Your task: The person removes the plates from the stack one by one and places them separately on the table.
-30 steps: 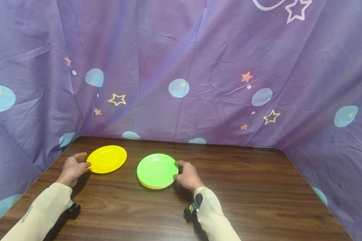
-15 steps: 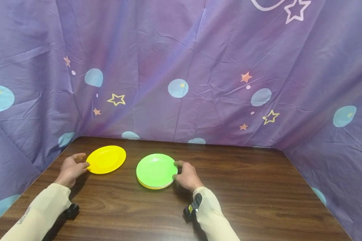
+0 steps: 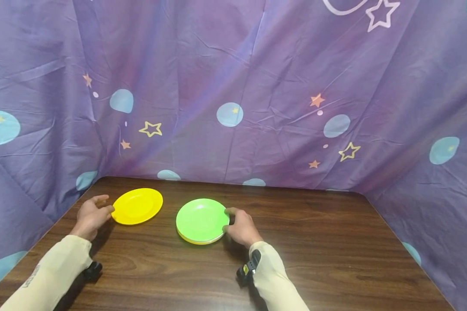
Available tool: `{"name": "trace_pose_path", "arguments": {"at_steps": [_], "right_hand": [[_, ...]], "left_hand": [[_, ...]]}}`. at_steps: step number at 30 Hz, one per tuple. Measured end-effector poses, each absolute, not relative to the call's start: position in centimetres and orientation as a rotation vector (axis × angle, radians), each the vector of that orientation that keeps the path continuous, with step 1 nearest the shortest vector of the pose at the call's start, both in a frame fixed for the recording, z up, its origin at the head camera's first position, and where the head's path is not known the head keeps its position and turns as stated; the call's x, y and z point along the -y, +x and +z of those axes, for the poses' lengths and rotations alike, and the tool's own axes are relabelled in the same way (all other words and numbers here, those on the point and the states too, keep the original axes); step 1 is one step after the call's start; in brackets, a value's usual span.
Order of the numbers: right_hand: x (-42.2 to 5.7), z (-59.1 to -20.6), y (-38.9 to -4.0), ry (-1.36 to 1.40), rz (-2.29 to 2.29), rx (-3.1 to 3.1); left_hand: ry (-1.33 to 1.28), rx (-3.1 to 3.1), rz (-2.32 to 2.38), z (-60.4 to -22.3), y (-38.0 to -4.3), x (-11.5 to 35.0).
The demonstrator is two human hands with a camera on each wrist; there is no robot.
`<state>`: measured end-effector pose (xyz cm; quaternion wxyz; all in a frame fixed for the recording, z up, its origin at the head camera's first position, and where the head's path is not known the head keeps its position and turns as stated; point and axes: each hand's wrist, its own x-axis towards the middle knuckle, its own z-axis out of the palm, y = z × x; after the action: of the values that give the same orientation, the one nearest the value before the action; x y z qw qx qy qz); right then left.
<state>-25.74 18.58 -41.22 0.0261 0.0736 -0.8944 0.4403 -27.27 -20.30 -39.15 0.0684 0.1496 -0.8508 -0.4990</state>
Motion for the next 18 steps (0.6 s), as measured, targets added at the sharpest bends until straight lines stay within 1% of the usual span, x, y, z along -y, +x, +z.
{"name": "trace_pose_path", "arguments": {"at_steps": [9, 18], "right_hand": [[-18.6, -41.2, -25.7, 0.186, 1.351, 2.785], [-18.7, -41.1, -26.0, 0.192, 1.282, 2.811]], "left_hand": [[0.389, 2.558, -1.545, -38.4, -27.3, 18.8], [0.237, 2.405, -1.962, -37.9, -27.1, 16.3]]}}
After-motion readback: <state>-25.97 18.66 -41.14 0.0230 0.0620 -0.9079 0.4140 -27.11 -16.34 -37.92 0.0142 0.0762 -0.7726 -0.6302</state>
